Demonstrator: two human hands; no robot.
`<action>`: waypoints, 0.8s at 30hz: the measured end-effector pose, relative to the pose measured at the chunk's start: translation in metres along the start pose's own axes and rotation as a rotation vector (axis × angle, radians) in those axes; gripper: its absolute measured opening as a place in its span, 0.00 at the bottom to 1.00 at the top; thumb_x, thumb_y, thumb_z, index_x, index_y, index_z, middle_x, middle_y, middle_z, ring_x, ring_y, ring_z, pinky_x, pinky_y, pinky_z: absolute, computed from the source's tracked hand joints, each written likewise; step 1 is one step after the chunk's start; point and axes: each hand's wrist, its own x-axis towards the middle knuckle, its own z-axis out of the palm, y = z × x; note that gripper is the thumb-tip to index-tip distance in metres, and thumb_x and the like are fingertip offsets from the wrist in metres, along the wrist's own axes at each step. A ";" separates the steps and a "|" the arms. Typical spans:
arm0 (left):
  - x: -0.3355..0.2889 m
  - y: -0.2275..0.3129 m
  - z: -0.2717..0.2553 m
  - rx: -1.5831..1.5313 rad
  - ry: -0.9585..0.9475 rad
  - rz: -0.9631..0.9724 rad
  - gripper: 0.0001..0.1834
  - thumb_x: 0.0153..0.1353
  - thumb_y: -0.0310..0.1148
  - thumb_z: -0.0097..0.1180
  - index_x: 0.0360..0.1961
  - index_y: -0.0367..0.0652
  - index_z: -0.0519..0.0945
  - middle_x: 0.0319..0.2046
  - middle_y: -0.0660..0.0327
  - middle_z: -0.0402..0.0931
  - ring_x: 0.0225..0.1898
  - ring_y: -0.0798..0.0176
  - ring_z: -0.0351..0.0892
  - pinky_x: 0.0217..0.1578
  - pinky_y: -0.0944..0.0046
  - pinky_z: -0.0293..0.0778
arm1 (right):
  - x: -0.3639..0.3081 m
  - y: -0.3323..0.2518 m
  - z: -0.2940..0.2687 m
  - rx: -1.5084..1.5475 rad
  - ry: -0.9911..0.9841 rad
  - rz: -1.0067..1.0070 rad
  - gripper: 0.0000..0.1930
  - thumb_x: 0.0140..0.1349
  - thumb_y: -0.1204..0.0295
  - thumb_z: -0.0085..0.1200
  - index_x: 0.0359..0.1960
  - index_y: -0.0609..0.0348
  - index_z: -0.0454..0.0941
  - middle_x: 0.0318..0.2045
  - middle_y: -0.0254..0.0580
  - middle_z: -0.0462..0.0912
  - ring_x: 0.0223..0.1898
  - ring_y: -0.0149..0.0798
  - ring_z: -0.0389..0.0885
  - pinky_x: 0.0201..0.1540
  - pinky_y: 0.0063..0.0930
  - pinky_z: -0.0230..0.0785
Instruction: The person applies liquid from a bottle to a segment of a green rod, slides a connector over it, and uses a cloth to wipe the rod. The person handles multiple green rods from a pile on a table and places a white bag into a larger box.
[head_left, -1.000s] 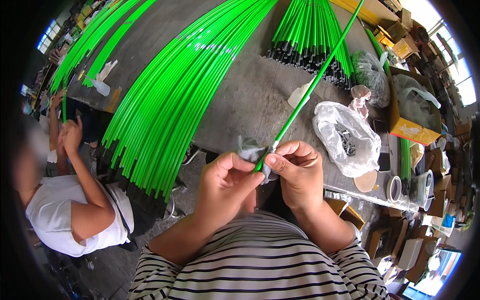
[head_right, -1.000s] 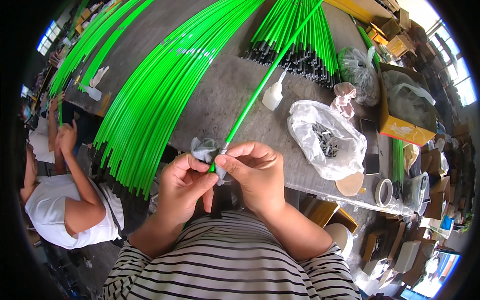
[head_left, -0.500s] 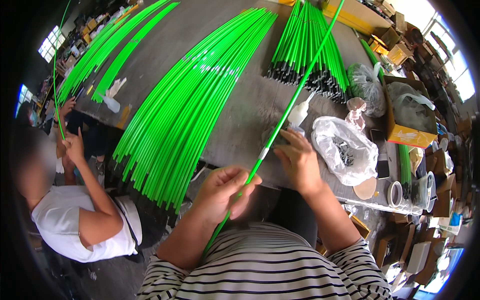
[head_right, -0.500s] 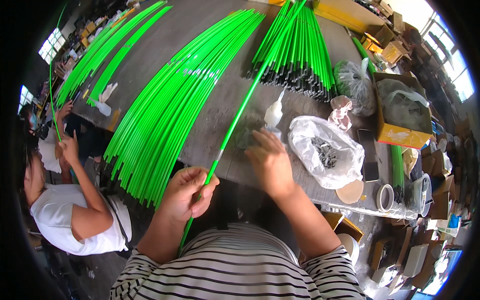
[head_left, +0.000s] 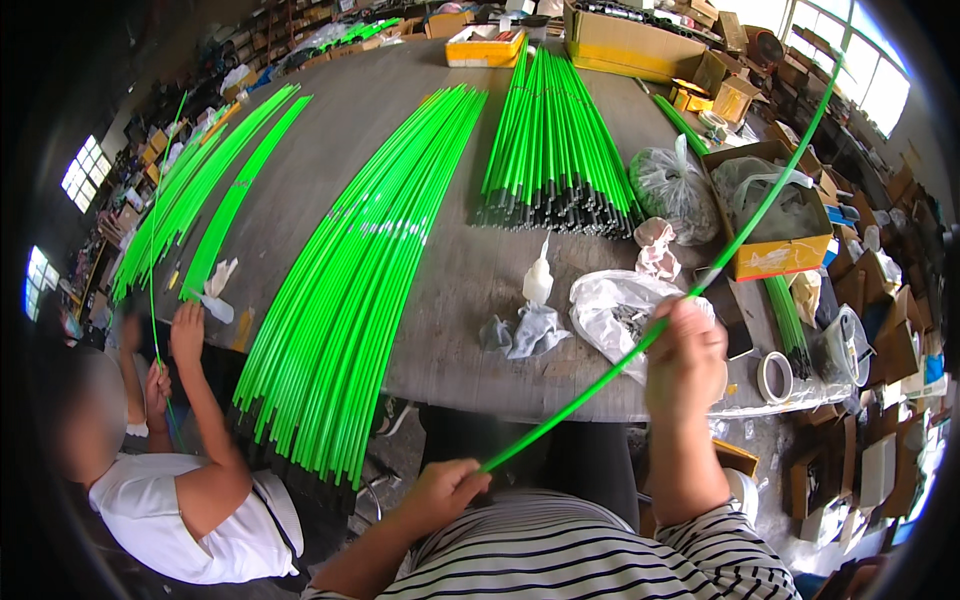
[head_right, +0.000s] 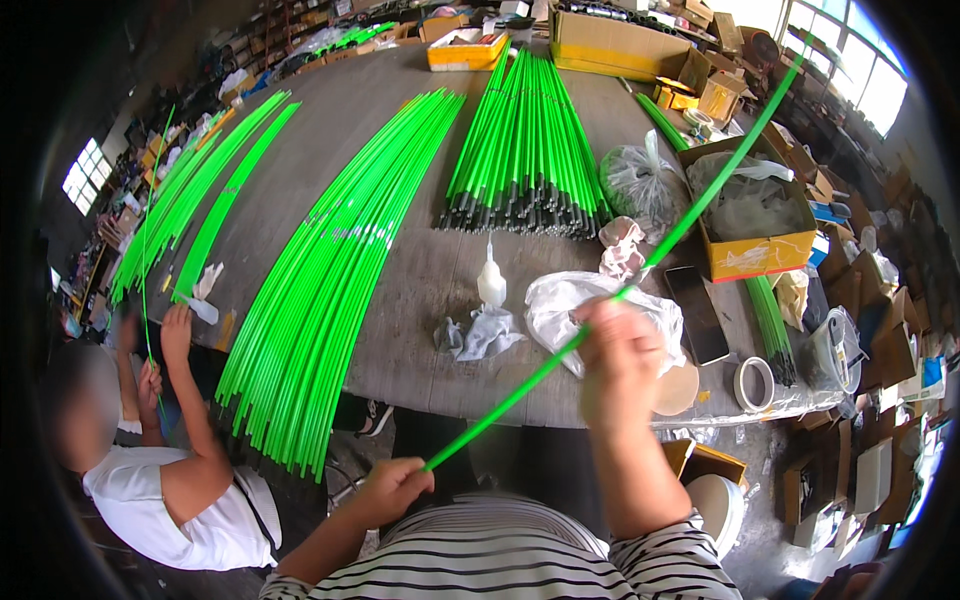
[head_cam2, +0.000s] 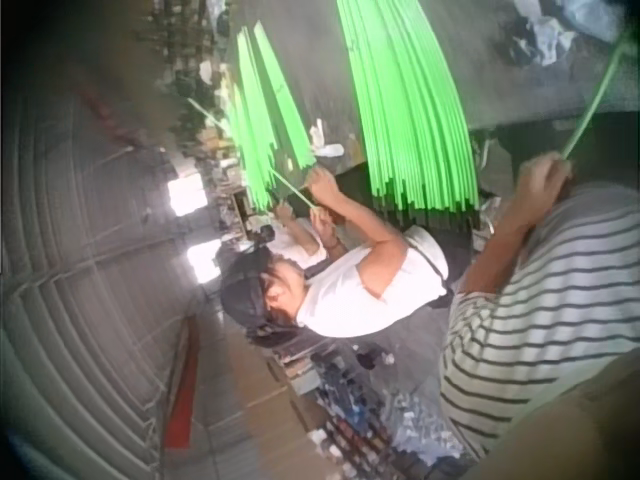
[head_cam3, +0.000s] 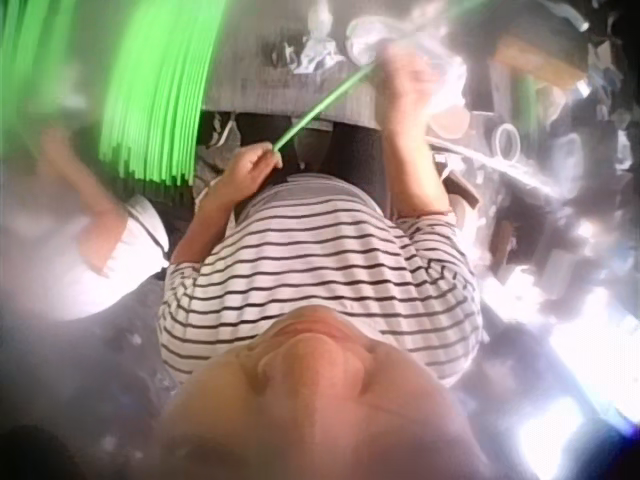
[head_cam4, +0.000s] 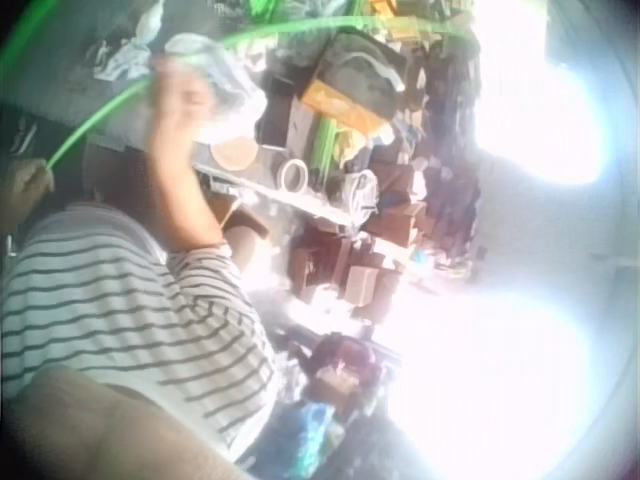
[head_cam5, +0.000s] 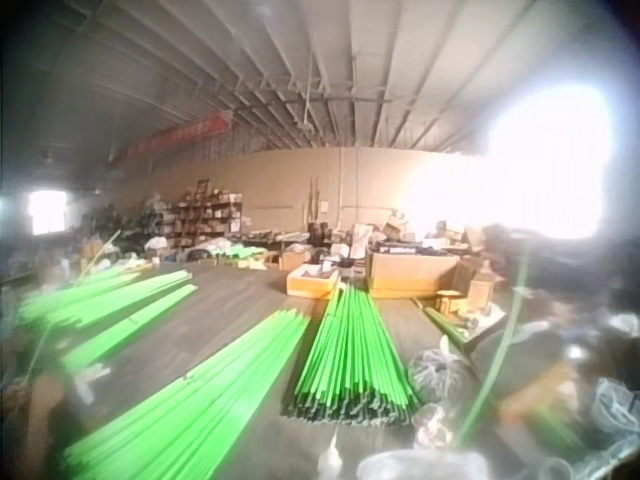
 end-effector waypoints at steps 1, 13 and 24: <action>-0.006 -0.003 0.002 0.058 -0.037 -0.096 0.13 0.59 0.35 0.47 0.21 0.37 0.71 0.13 0.61 0.65 0.17 0.71 0.62 0.19 0.66 0.60 | 0.011 -0.007 -0.011 0.042 -0.011 -0.089 0.12 0.61 0.68 0.47 0.28 0.65 0.76 0.11 0.25 0.64 0.15 0.18 0.56 0.17 0.15 0.43; 0.130 0.125 -0.077 0.323 0.329 -0.028 0.17 0.63 0.34 0.41 0.52 0.39 0.65 0.11 0.65 0.65 0.09 0.72 0.64 0.10 0.71 0.62 | -0.017 0.092 -0.052 -0.872 -0.254 -0.201 0.07 0.54 0.76 0.54 0.33 0.64 0.78 0.19 0.48 0.78 0.16 0.32 0.75 0.21 0.22 0.65; 0.405 0.064 -0.092 0.813 0.449 0.181 0.14 0.56 0.35 0.48 0.28 0.31 0.75 0.31 0.42 0.74 0.37 0.42 0.74 0.40 0.52 0.69 | -0.018 0.092 -0.053 -0.932 -0.471 -0.339 0.07 0.48 0.77 0.57 0.29 0.59 0.74 0.15 0.40 0.75 0.14 0.41 0.74 0.15 0.30 0.66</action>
